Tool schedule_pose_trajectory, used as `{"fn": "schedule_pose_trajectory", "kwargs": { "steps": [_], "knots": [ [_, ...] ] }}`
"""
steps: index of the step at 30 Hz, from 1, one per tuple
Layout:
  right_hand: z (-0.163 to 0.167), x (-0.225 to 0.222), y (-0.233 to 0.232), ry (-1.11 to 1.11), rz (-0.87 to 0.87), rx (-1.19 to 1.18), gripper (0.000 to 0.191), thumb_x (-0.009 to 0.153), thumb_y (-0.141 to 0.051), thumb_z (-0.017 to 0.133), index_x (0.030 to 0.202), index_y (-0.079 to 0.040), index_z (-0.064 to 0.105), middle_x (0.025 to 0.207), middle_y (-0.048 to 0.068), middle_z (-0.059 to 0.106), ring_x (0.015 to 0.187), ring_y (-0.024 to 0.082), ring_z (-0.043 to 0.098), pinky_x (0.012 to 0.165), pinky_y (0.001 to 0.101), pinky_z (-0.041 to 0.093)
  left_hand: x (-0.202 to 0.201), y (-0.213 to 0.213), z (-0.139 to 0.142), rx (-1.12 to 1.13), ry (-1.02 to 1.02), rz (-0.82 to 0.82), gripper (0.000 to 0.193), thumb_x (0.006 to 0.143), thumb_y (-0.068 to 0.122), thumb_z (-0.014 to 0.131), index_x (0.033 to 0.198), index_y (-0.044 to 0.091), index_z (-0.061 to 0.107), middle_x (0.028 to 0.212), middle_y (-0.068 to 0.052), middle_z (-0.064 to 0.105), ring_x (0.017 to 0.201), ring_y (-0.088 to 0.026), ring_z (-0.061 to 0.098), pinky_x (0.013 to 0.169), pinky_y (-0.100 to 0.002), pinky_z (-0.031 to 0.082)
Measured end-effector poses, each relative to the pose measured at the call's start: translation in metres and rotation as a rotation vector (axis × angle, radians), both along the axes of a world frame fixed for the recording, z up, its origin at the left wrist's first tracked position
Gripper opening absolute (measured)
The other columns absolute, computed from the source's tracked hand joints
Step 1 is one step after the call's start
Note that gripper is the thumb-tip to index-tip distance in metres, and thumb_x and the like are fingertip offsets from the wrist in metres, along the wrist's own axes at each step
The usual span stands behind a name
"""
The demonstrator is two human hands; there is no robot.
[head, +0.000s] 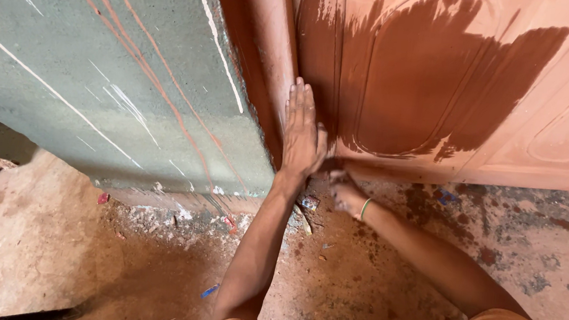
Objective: The person dips a paintbrush into a can of reddish-brown paint and brushes the paint onto a paneled wooden door, working across the recessed panels and edges while steadying the door with the other hand. They continue coating successive sections of the door surface throughout the clip.
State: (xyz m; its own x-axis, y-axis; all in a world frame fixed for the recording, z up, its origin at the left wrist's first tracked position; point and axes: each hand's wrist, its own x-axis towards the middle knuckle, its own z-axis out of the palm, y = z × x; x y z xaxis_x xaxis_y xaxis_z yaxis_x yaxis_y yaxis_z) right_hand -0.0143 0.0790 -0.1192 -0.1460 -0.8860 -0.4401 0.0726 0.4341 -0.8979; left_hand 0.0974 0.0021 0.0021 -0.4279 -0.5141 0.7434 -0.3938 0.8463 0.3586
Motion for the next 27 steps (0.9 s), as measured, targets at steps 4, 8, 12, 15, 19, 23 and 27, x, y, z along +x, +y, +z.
{"fn": "schedule_pose_trajectory", "kwargs": {
  "steps": [4,8,12,15,19,23,27],
  "knots": [
    [0.053,-0.019,-0.008,-0.163,-0.102,-0.135,0.048,0.093,0.002,0.047,0.136,-0.018,0.048,0.09,0.008,0.053,0.053,0.01,0.043,0.037,0.0176,0.037,0.002,-0.003,-0.003,-0.003,-0.024,0.017,0.08,0.084,0.007,0.047,0.158,-0.003,0.017,0.167,-0.023,0.012,0.156,-0.041,0.009,0.13,-0.048,0.01],
    [0.119,-0.036,0.005,-0.191,-0.095,-0.36,0.047,0.095,0.0,0.047,0.14,-0.016,0.045,0.095,0.003,0.051,0.053,0.006,0.044,0.038,0.017,0.037,-0.002,-0.006,-0.006,0.006,-0.004,0.0,0.082,0.083,0.008,0.047,0.158,-0.003,0.016,0.167,-0.022,0.011,0.156,-0.041,0.008,0.129,-0.049,0.009],
    [0.144,-0.056,0.019,-0.003,0.036,-0.819,0.045,0.103,0.0,0.048,0.145,-0.013,0.037,0.093,0.007,0.047,0.057,0.008,0.043,0.044,0.0189,0.042,-0.005,-0.006,-0.007,0.024,-0.03,0.015,0.081,0.085,0.009,0.047,0.159,-0.002,0.015,0.168,-0.022,0.009,0.157,-0.04,0.007,0.129,-0.048,0.009],
    [0.13,-0.063,0.01,0.12,0.007,-0.987,0.048,0.105,0.0,0.052,0.148,-0.013,0.035,0.086,0.006,0.046,0.058,0.008,0.042,0.046,0.0176,0.039,-0.007,-0.003,-0.008,0.036,-0.043,0.006,0.081,0.086,0.01,0.048,0.159,-0.002,0.015,0.168,-0.022,0.009,0.157,-0.039,0.007,0.13,-0.046,0.009],
    [0.091,-0.055,-0.008,0.481,-0.118,-0.961,0.055,0.097,0.009,0.054,0.143,-0.016,0.037,0.107,0.011,0.052,0.077,0.015,0.052,0.051,0.0189,0.046,-0.016,0.002,-0.008,0.048,-0.062,-0.016,0.079,0.089,0.012,0.048,0.158,-0.005,0.014,0.167,-0.024,0.008,0.156,-0.041,0.007,0.128,-0.047,0.008],
    [0.04,-0.032,0.014,0.449,-0.176,-0.6,0.064,0.093,0.009,0.052,0.142,-0.024,0.031,0.113,0.013,0.056,0.085,0.016,0.061,0.056,0.018,0.055,-0.022,0.007,-0.007,0.031,-0.088,-0.019,0.082,0.084,0.01,0.047,0.157,-0.007,0.014,0.166,-0.025,0.008,0.156,-0.041,0.008,0.129,-0.048,0.006],
    [0.005,-0.024,0.029,0.236,-0.168,-0.24,0.06,0.091,0.01,0.045,0.137,-0.027,0.033,0.108,0.012,0.054,0.069,0.017,0.055,0.045,0.0236,0.047,-0.028,0.009,-0.004,0.018,-0.091,-0.005,0.079,0.086,0.009,0.047,0.157,-0.006,0.015,0.167,-0.024,0.008,0.157,-0.041,0.007,0.129,-0.048,0.007]
  ]
}}
